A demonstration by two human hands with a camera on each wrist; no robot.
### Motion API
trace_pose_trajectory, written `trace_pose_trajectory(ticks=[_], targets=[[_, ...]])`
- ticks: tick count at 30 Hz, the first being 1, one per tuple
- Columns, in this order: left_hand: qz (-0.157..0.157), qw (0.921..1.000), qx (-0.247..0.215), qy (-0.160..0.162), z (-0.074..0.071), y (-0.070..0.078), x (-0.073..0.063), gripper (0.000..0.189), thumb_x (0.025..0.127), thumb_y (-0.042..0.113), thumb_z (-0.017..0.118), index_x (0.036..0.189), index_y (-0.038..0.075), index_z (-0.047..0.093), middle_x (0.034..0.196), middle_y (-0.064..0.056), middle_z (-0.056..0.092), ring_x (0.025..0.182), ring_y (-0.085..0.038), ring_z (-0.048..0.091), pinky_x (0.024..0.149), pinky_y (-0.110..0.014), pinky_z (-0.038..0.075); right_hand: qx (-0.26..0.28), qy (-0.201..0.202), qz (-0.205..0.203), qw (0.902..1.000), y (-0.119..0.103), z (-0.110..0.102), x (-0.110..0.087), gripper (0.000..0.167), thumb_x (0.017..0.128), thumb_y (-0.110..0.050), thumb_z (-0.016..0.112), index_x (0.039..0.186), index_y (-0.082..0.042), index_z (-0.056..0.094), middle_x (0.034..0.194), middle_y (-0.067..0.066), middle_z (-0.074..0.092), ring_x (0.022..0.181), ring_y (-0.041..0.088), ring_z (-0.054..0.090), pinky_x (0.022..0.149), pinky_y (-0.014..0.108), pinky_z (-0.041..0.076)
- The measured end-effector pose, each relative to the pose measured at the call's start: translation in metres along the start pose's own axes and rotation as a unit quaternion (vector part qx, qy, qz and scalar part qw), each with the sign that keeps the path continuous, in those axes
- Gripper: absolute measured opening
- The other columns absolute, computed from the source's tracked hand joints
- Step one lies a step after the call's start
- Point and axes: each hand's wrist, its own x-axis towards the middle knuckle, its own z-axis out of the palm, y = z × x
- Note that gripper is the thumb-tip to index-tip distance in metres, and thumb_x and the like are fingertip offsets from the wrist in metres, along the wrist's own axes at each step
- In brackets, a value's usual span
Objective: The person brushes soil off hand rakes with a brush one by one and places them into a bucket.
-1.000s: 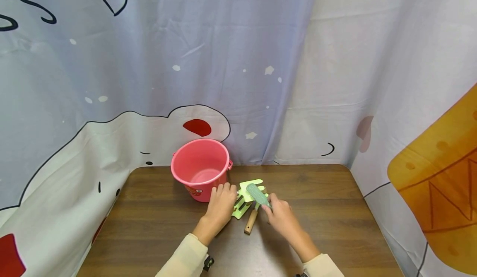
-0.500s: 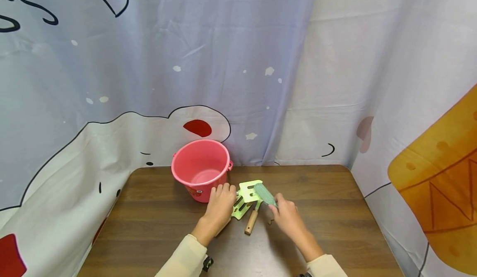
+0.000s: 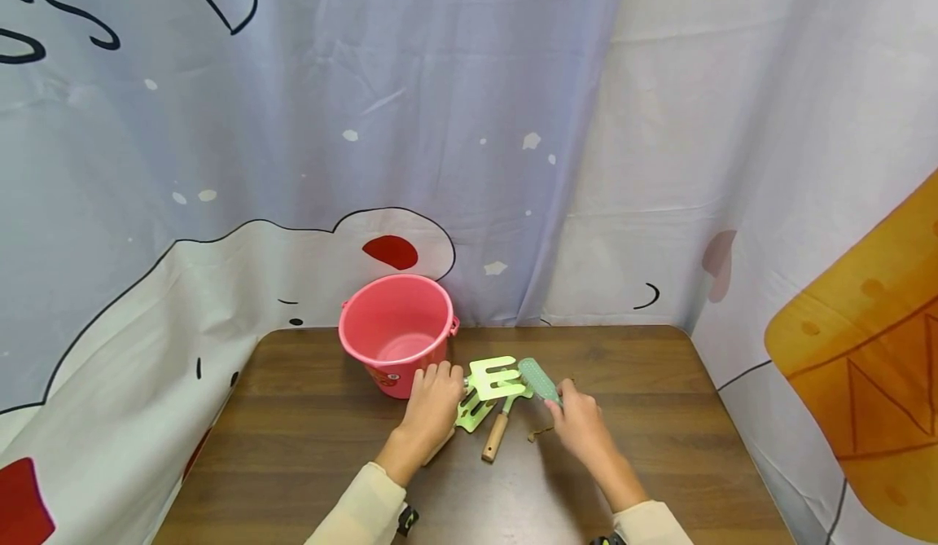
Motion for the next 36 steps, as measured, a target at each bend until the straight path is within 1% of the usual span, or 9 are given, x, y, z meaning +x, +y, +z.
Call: trace_pose_trajectory(ticks=[7, 11, 13, 16, 23, 25, 29, 31, 36], targets=[[0.001, 0.9999, -0.012, -0.01, -0.001, 0.002, -0.001, 0.007, 0.094, 0.009, 0.062, 0.089, 0.011, 0.067, 0.083, -0.006, 0.062, 0.077, -0.025, 0.059, 0.066, -0.037, 0.042, -0.007, 0.005, 0.007, 0.9999, 0.008, -0.004, 0.003, 0.021, 0.096, -0.012, 0.071, 0.105, 0.003, 0.059, 0.09, 0.021, 0.073, 0.076, 0.033, 0.069, 0.064, 0.047, 0.055], [0.001, 0.9997, -0.016, -0.02, 0.0, 0.003, 0.0, 0.007, 0.095, 0.009, 0.061, 0.09, 0.011, 0.066, 0.083, -0.005, 0.062, 0.078, -0.024, 0.059, 0.067, -0.037, 0.042, -0.008, 0.02, -0.003, 0.9998, 0.003, -0.004, 0.004, 0.022, 0.095, -0.012, 0.072, 0.106, 0.003, 0.06, 0.09, 0.021, 0.073, 0.077, 0.035, 0.07, 0.066, 0.051, 0.055], [0.001, 0.9996, -0.017, -0.024, 0.0, 0.004, 0.001, 0.007, 0.095, 0.009, 0.062, 0.09, 0.011, 0.066, 0.083, -0.005, 0.062, 0.078, -0.024, 0.059, 0.067, -0.037, 0.042, -0.008, 0.028, -0.01, 0.9995, -0.002, -0.004, 0.005, 0.022, 0.094, -0.013, 0.073, 0.105, 0.002, 0.061, 0.089, 0.02, 0.074, 0.075, 0.033, 0.069, 0.067, 0.051, 0.054], [0.002, 0.9995, -0.015, -0.028, 0.001, 0.005, 0.001, 0.007, 0.095, 0.009, 0.063, 0.09, 0.011, 0.066, 0.084, -0.005, 0.063, 0.078, -0.024, 0.059, 0.067, -0.037, 0.042, -0.003, 0.029, -0.018, 0.9994, -0.011, -0.003, 0.007, 0.022, 0.094, -0.013, 0.073, 0.105, 0.002, 0.061, 0.087, 0.017, 0.074, 0.074, 0.029, 0.068, 0.066, 0.048, 0.054], [0.0, 0.9997, -0.008, -0.022, 0.0, 0.008, 0.001, 0.006, 0.094, 0.01, 0.063, 0.09, 0.013, 0.066, 0.084, -0.005, 0.063, 0.08, -0.023, 0.059, 0.067, -0.037, 0.041, 0.017, -0.01, -0.026, 0.9995, -0.034, 0.003, 0.011, 0.019, 0.096, -0.013, 0.071, 0.106, 0.001, 0.062, 0.089, 0.014, 0.073, 0.073, 0.018, 0.062, 0.063, 0.036, 0.052], [0.001, 0.9998, -0.005, -0.017, 0.0, 0.009, 0.002, 0.006, 0.093, 0.01, 0.063, 0.089, 0.013, 0.066, 0.084, -0.004, 0.063, 0.08, -0.023, 0.06, 0.067, -0.037, 0.041, 0.015, -0.016, -0.028, 0.9994, -0.039, 0.006, 0.012, 0.019, 0.096, -0.014, 0.071, 0.106, 0.0, 0.062, 0.089, 0.012, 0.072, 0.07, 0.016, 0.059, 0.061, 0.033, 0.049], [0.005, 1.0, -0.001, -0.006, 0.0, 0.01, 0.002, 0.005, 0.092, 0.011, 0.063, 0.089, 0.014, 0.066, 0.084, -0.004, 0.063, 0.079, -0.023, 0.06, 0.067, -0.037, 0.041, 0.011, -0.023, -0.025, 0.9993, -0.044, 0.011, 0.013, 0.018, 0.096, -0.015, 0.072, 0.105, -0.003, 0.062, 0.081, 0.009, 0.069, 0.063, 0.013, 0.052, 0.055, 0.028, 0.043], [0.005, 1.0, 0.0, -0.003, 0.001, 0.01, 0.002, 0.005, 0.092, 0.012, 0.063, 0.089, 0.014, 0.066, 0.084, -0.004, 0.063, 0.079, -0.023, 0.06, 0.067, -0.037, 0.041, 0.011, -0.022, -0.026, 0.9993, -0.046, 0.012, 0.014, 0.018, 0.096, -0.014, 0.072, 0.104, -0.003, 0.061, 0.079, 0.009, 0.068, 0.06, 0.013, 0.05, 0.053, 0.028, 0.04], [0.003, 1.0, 0.002, -0.008, 0.003, 0.01, 0.002, 0.01, 0.094, 0.011, 0.058, 0.09, 0.013, 0.067, 0.084, -0.005, 0.063, 0.08, -0.023, 0.06, 0.068, -0.037, 0.042, 0.0, -0.013, -0.039, 0.9992, -0.047, 0.01, 0.016, 0.017, 0.094, -0.013, 0.073, 0.102, -0.004, 0.061, 0.08, 0.012, 0.07, 0.063, 0.016, 0.054, 0.055, 0.031, 0.044]])
